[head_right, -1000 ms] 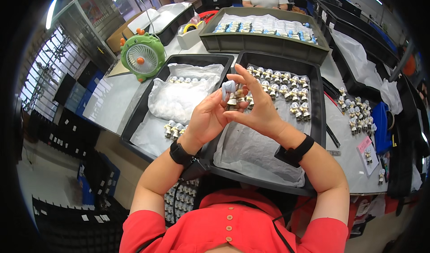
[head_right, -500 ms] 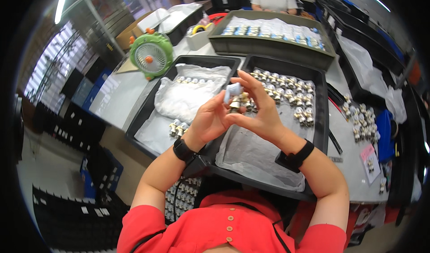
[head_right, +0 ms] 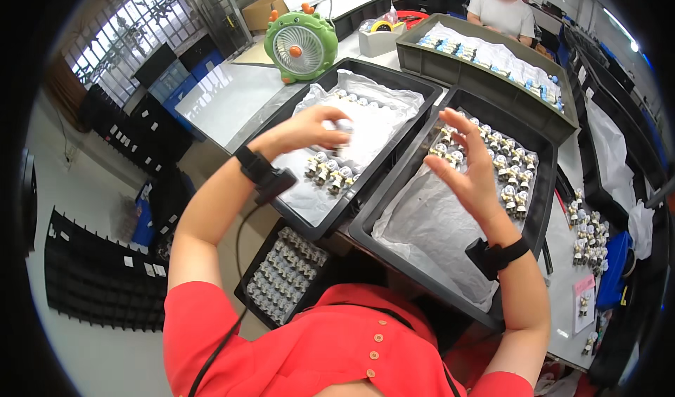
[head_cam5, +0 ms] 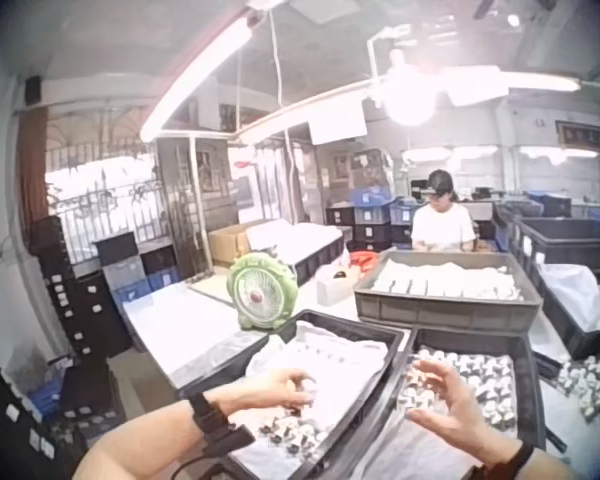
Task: The person picks up small cylindrical components from a tray and assembles them by hand, twisting parts together. They place the assembled units into a second tray lined with white paper. The process is repeated continuously throughout the clip.
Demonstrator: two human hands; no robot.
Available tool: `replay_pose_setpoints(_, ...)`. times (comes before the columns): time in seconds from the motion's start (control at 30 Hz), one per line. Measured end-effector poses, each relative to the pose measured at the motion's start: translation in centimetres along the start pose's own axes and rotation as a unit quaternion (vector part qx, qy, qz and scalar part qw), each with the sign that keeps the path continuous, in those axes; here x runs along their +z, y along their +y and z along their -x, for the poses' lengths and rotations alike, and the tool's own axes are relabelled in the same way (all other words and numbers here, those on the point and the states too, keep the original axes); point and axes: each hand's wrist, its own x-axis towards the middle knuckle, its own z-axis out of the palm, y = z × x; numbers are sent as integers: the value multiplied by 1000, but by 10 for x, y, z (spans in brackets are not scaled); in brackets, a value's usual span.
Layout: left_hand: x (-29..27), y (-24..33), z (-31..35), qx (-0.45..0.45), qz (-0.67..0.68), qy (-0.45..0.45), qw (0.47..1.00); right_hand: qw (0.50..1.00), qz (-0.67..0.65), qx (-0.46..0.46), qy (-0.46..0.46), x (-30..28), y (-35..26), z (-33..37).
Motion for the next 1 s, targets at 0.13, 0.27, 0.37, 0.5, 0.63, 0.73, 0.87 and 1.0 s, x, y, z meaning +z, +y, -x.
replay_pose_setpoints(0.13,-47,-78,10,-162,-382,57,908,998,42,18,32,-4,9,-9)
replay_pose_setpoints(0.27,-53,-108,8,-244,-339,23,908,996,70,37,52,-11,18,-13)
replay_pose_setpoints(0.37,-47,-115,-4,-242,-269,-10,932,994,57,66,66,-19,32,-13)
replay_pose_setpoints(0.5,-40,-115,-17,-266,-317,-45,909,988,64,105,96,-28,46,-14)
replay_pose_setpoints(0.63,-36,-105,-17,-313,-315,-59,894,980,105,114,125,-41,58,-13)
replay_pose_setpoints(0.73,-38,-113,-16,-283,-272,-47,919,974,145,111,136,-49,72,-16)
replay_pose_setpoints(0.87,-42,-115,-19,-260,-215,-37,941,941,299,128,96,-66,84,-10)
replay_pose_setpoints(1.0,-49,-103,-16,-262,-230,-9,937,835,469,283,-58,-79,87,1)
